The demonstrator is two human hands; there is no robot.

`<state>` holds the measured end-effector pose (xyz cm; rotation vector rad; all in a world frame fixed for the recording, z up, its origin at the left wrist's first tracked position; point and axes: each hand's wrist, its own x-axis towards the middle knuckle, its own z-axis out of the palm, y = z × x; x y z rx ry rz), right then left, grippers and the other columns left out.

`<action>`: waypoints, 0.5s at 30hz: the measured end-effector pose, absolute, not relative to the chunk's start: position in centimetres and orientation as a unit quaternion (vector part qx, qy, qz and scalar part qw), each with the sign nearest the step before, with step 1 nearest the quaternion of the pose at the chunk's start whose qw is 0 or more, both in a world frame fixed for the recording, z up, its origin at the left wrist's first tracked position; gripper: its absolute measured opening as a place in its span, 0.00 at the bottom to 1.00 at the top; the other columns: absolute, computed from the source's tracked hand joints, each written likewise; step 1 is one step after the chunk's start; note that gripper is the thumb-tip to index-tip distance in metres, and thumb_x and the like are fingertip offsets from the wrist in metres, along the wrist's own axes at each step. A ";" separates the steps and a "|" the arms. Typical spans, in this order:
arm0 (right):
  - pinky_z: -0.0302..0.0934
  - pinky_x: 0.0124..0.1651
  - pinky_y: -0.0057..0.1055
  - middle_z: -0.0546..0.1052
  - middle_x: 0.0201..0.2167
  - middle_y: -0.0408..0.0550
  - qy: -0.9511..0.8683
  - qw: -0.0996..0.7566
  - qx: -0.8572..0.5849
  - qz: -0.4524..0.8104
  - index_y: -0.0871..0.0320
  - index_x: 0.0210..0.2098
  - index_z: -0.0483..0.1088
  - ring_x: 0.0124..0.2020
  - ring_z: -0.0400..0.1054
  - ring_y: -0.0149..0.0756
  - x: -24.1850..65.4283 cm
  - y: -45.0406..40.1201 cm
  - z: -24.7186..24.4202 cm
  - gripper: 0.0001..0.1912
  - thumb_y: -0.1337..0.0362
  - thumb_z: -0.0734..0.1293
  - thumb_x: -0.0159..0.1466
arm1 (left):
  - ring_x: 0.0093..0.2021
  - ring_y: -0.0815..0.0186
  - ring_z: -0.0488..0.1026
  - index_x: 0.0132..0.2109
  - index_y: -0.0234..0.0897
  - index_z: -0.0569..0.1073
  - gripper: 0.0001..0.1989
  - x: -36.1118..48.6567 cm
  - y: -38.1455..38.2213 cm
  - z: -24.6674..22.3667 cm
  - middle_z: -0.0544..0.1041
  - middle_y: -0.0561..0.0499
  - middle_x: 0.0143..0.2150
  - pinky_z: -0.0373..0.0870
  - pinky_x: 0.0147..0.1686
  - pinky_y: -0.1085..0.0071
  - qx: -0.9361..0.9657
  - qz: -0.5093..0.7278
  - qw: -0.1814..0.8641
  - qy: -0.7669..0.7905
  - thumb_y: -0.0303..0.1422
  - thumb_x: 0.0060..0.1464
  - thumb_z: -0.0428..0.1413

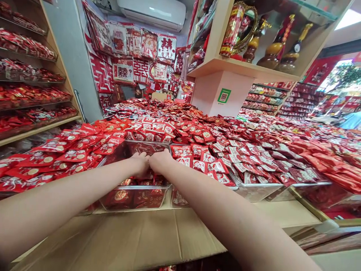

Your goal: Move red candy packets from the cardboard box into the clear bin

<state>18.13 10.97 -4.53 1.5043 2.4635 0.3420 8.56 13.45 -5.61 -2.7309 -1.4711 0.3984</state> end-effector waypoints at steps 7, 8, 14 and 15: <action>0.54 0.44 0.43 0.74 0.38 0.56 0.834 0.142 0.524 0.094 0.61 0.37 0.70 0.41 0.67 0.42 17.9 11.3 -4.5 0.11 0.69 0.60 0.55 | 0.53 0.55 0.60 0.50 0.38 0.64 0.17 8.0 13.0 -5.5 0.63 0.46 0.54 0.58 0.49 0.51 -0.855 0.182 0.036 -0.484 0.37 0.54 0.51; 0.54 0.45 0.44 0.74 0.39 0.55 0.835 0.160 0.520 0.088 0.60 0.39 0.69 0.42 0.66 0.43 17.9 11.5 -4.5 0.12 0.68 0.62 0.54 | 0.53 0.55 0.60 0.51 0.38 0.64 0.17 7.9 12.9 -5.6 0.63 0.46 0.54 0.59 0.48 0.52 -0.853 0.185 0.033 -0.487 0.36 0.54 0.51; 0.50 0.49 0.47 0.72 0.43 0.52 0.835 0.232 0.497 0.053 0.56 0.47 0.65 0.46 0.64 0.45 17.7 12.3 -4.5 0.29 0.64 0.71 0.44 | 0.53 0.54 0.60 0.52 0.39 0.62 0.19 7.8 12.8 -5.4 0.61 0.46 0.55 0.61 0.47 0.52 -0.841 0.187 0.008 -0.507 0.36 0.53 0.51; 0.51 0.49 0.47 0.72 0.44 0.53 0.834 0.225 0.502 0.052 0.56 0.47 0.65 0.46 0.63 0.46 17.7 12.2 -4.5 0.29 0.63 0.71 0.44 | 0.53 0.54 0.60 0.52 0.39 0.62 0.19 7.8 12.7 -5.4 0.61 0.46 0.55 0.61 0.47 0.52 -0.840 0.186 0.005 -0.509 0.37 0.53 0.52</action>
